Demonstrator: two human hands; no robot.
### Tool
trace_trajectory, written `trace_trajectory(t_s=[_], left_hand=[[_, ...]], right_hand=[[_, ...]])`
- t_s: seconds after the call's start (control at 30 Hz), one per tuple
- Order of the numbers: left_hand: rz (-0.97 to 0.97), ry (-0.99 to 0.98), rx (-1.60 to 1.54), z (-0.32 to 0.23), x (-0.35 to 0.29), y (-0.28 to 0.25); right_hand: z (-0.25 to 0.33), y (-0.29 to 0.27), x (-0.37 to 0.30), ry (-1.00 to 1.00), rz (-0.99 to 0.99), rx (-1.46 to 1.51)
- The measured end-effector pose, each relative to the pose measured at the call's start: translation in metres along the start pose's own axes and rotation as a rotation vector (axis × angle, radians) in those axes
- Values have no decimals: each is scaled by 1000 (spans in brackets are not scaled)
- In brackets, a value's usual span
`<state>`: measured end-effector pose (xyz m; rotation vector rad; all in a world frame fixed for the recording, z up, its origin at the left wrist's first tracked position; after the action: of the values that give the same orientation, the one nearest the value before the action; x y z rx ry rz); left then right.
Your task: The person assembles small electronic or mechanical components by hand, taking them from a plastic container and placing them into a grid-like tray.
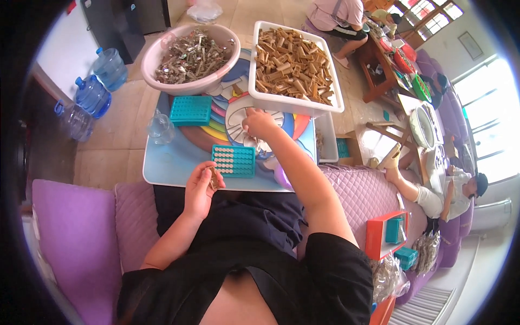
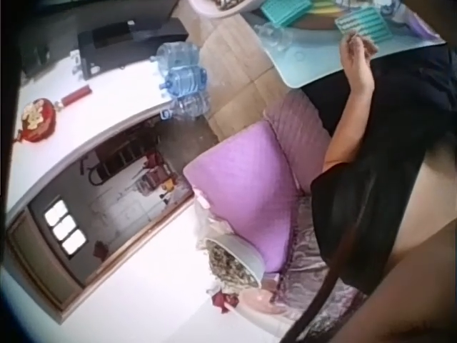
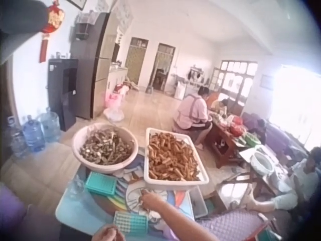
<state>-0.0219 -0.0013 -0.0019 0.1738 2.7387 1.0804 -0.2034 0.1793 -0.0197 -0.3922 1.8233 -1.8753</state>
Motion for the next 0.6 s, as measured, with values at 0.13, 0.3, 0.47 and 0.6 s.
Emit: trace_trajectory(t_s=[0.13,0.3,0.47,0.6], left_hand=[[-3,17,11,-6,-4,-3],[-37,-68,-9,7,-3,-11],[-9,-128,-8,16,2,-6],[-9,-142,16,18,2,-5]], right_hand=[[-11,-11,3,-25,-63,-25],[-34,-63,-28,236,-492,638],[-40,-94,-60,301,-691,1293],[-46,-82,-67,349,-630,1111]])
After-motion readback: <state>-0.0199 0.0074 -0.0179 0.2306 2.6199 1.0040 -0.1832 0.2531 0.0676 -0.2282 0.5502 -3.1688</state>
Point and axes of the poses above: each hand's wrist, its own x-axis towards the middle knuckle, its own y-axis out of the palm, z = x × y, the point moved 4 cm from there along x, towards the middle knuckle, and after that the axes turned 2 degrees about -z, right-handed, at the moved point
